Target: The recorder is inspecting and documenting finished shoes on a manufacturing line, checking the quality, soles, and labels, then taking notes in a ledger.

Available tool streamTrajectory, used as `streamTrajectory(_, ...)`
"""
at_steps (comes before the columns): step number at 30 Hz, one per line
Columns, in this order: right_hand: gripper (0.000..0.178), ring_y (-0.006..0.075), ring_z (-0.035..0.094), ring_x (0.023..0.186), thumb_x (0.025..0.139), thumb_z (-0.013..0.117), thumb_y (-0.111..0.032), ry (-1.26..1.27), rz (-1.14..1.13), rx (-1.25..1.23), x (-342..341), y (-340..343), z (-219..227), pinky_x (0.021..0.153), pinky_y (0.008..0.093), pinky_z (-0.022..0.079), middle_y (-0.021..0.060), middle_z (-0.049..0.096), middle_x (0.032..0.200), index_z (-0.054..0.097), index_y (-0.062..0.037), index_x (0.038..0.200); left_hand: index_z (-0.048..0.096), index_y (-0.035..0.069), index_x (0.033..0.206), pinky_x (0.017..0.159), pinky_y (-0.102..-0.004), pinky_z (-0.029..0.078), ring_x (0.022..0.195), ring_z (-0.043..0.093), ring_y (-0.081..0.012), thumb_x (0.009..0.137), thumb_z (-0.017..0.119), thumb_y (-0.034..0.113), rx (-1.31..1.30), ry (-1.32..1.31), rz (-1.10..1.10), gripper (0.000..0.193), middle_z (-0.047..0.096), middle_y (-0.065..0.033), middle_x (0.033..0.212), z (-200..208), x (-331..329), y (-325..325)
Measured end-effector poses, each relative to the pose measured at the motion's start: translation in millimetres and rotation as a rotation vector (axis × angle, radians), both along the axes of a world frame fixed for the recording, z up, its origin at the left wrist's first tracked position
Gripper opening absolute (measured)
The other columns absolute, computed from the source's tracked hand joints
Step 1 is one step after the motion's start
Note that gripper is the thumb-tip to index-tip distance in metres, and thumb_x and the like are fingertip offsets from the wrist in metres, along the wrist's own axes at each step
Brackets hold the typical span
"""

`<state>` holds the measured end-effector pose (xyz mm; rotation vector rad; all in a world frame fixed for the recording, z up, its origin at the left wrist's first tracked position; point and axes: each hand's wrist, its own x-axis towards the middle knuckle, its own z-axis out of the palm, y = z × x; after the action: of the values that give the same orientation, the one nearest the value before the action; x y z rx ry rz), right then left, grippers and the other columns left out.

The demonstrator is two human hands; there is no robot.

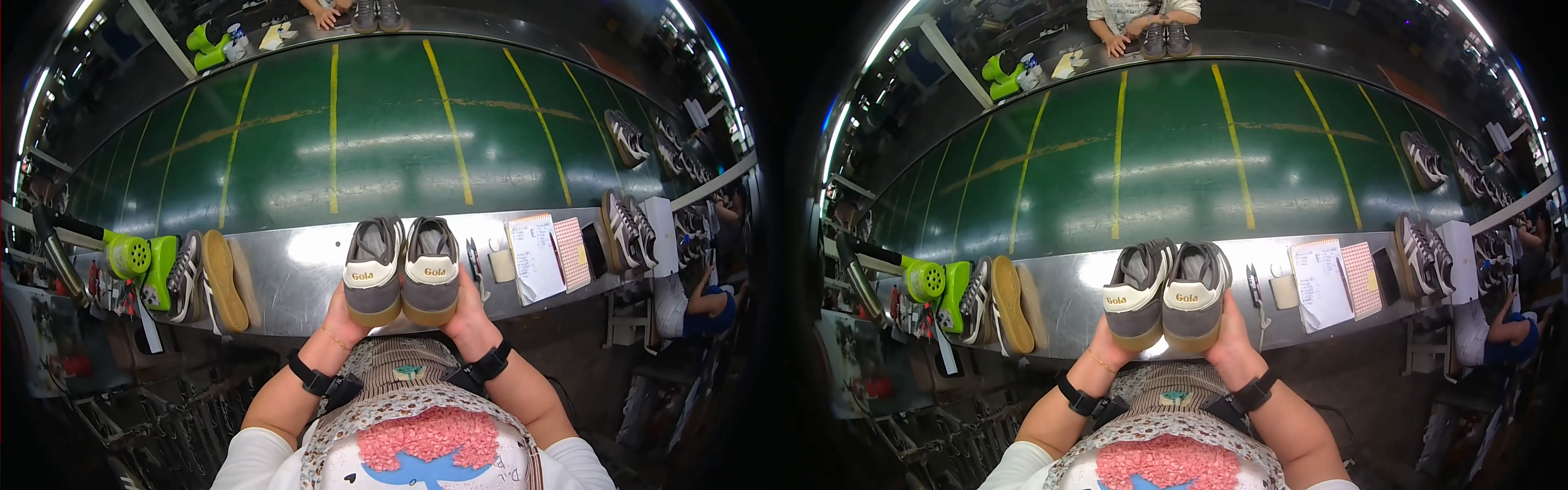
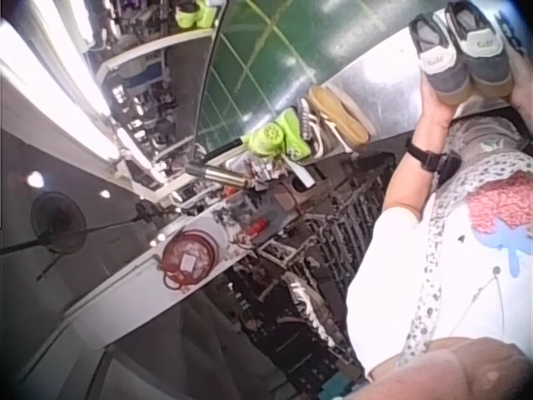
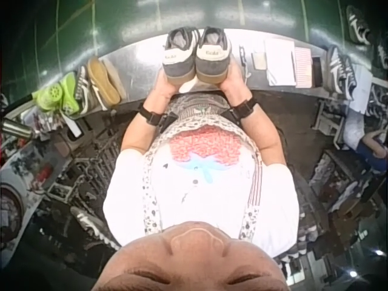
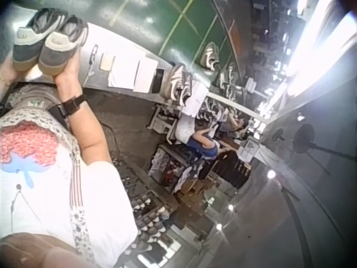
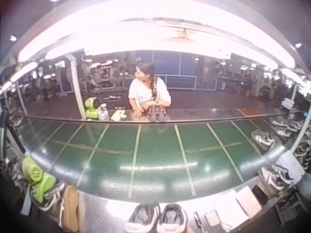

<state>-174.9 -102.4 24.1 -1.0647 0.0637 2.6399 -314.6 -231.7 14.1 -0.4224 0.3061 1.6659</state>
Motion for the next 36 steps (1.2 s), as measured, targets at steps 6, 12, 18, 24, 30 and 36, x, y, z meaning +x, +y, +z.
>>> streamTrajectory(6, 0.074, 0.0219, 0.051, 0.111, 0.083, 0.035, -0.065, 0.208, 0.183, 0.358, 28, -8, -35, 0.096, 0.0384, 0.04, 0.0089, 0.051, 0.124, 0.04, -0.0068, 0.129, 0.035, 0.007, 0.133, 0.096, -0.0397, 0.042, 0.113, 0.05, -0.0236, 0.079, 0.031, 0.068, -0.035, 0.466, -0.22, 0.081, 0.048, -0.0116, 0.126, -20, -1, -16)
streamTrajectory(12, 0.092, 0.0196, 0.05, 0.112, 0.068, 0.046, -0.072, 0.225, 0.306, 0.51, 43, -6, -41, 0.097, 0.037, 0.04, 0.0084, 0.051, 0.124, 0.038, -0.0048, 0.13, 0.03, 0.006, 0.135, 0.098, -0.0411, 0.04, 0.116, 0.047, -0.0235, 0.071, 0.039, 0.072, 0.028, 0.564, -0.308, 0.092, 0.045, -0.0121, 0.13, -27, 0, -24)
streamTrajectory(18, 0.098, 0.0203, 0.047, 0.115, 0.063, 0.051, -0.072, 0.235, 0.323, 0.541, 44, -4, -46, 0.098, 0.0369, 0.039, 0.009, 0.049, 0.126, 0.036, -0.0044, 0.131, 0.028, 0.005, 0.135, 0.099, -0.0394, 0.039, 0.117, 0.047, -0.0229, 0.072, 0.042, 0.07, 0.073, 0.532, -0.303, 0.092, 0.045, -0.0125, 0.129, -33, -2, -24)
streamTrajectory(24, 0.093, 0.02, 0.051, 0.111, 0.064, 0.053, -0.069, 0.26, 0.299, 0.546, 45, -1, -48, 0.097, 0.0376, 0.041, 0.0088, 0.052, 0.123, 0.038, -0.004, 0.129, 0.029, 0.004, 0.135, 0.098, -0.0396, 0.039, 0.117, 0.047, -0.0229, 0.071, 0.043, 0.07, 0.097, 0.526, -0.309, 0.093, 0.045, -0.0126, 0.129, -39, -4, -24)
streamTrajectory(30, 0.093, 0.0191, 0.051, 0.111, 0.066, 0.05, -0.071, 0.249, 0.328, 0.543, 43, 0, -53, 0.097, 0.0363, 0.041, 0.0087, 0.052, 0.123, 0.038, -0.0041, 0.13, 0.029, 0.004, 0.135, 0.098, -0.0392, 0.039, 0.116, 0.047, -0.0225, 0.073, 0.042, 0.07, 0.096, 0.539, -0.31, 0.091, 0.045, -0.0121, 0.129, -47, -5, -23)
streamTrajectory(36, 0.091, 0.0177, 0.051, 0.111, 0.07, 0.041, -0.073, 0.207, 0.322, 0.533, 41, 1, -65, 0.096, 0.0355, 0.04, 0.0074, 0.051, 0.123, 0.038, -0.0052, 0.131, 0.034, 0.004, 0.132, 0.097, -0.0369, 0.04, 0.113, 0.049, -0.0206, 0.081, 0.036, 0.064, 0.067, 0.513, -0.346, 0.079, 0.048, -0.0103, 0.127, -56, -9, -23)
